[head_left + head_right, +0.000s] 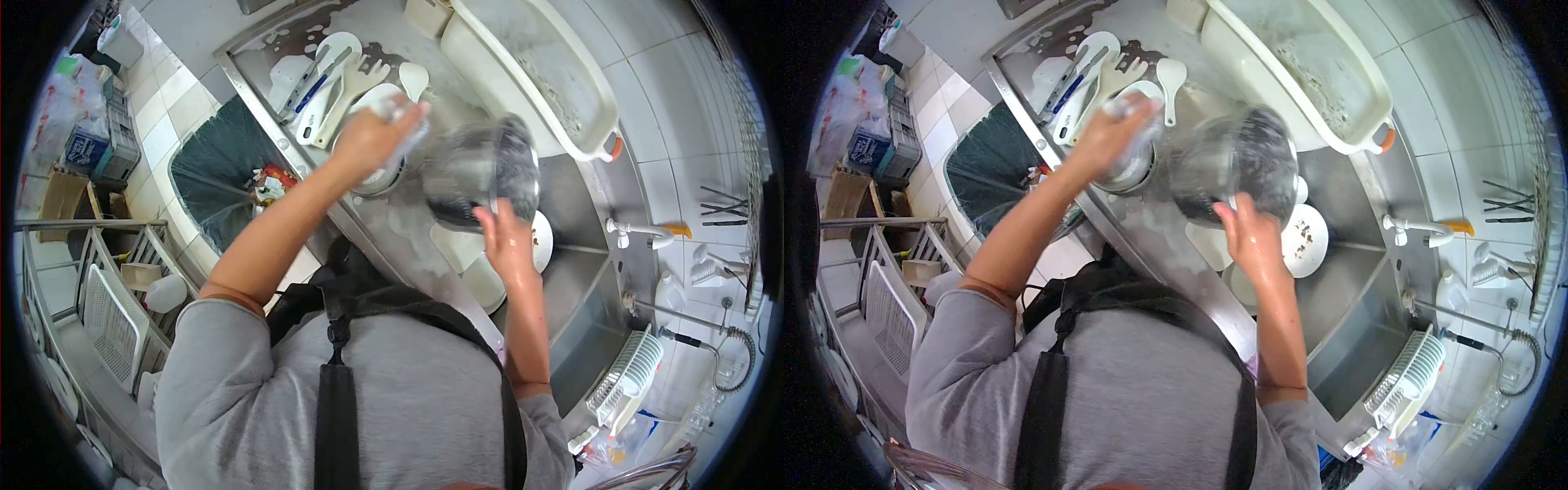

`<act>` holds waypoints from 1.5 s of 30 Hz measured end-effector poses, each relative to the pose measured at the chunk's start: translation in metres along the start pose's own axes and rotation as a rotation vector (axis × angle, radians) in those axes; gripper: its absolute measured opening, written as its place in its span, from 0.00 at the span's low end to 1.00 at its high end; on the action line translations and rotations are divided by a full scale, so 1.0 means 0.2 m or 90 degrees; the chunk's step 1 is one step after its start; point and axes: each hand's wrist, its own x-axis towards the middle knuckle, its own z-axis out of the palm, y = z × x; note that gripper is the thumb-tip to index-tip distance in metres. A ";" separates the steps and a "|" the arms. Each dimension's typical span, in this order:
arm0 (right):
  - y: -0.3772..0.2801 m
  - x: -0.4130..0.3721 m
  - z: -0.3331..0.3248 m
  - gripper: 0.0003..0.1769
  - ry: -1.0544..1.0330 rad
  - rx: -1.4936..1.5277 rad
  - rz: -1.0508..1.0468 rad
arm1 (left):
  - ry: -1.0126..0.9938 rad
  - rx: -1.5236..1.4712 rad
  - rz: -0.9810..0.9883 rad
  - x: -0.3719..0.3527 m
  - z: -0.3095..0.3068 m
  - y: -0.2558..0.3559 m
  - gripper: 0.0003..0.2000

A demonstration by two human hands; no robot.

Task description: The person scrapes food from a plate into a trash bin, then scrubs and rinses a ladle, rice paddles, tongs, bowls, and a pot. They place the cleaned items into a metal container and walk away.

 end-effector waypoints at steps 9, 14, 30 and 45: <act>-0.07 0.16 0.20 0.14 -0.168 -0.049 -0.045 | 0.043 0.631 0.296 -0.06 -0.12 -0.34 0.23; 0.23 0.35 0.06 0.20 0.140 -0.033 0.061 | 0.131 0.415 0.375 0.08 -0.17 -0.14 0.18; 0.43 0.22 0.11 0.33 0.331 0.490 0.341 | -0.222 0.621 0.553 0.53 0.69 0.16 0.21; 0.38 0.16 -0.02 0.35 0.232 0.068 0.153 | -0.174 0.626 1.054 0.31 0.65 0.47 0.06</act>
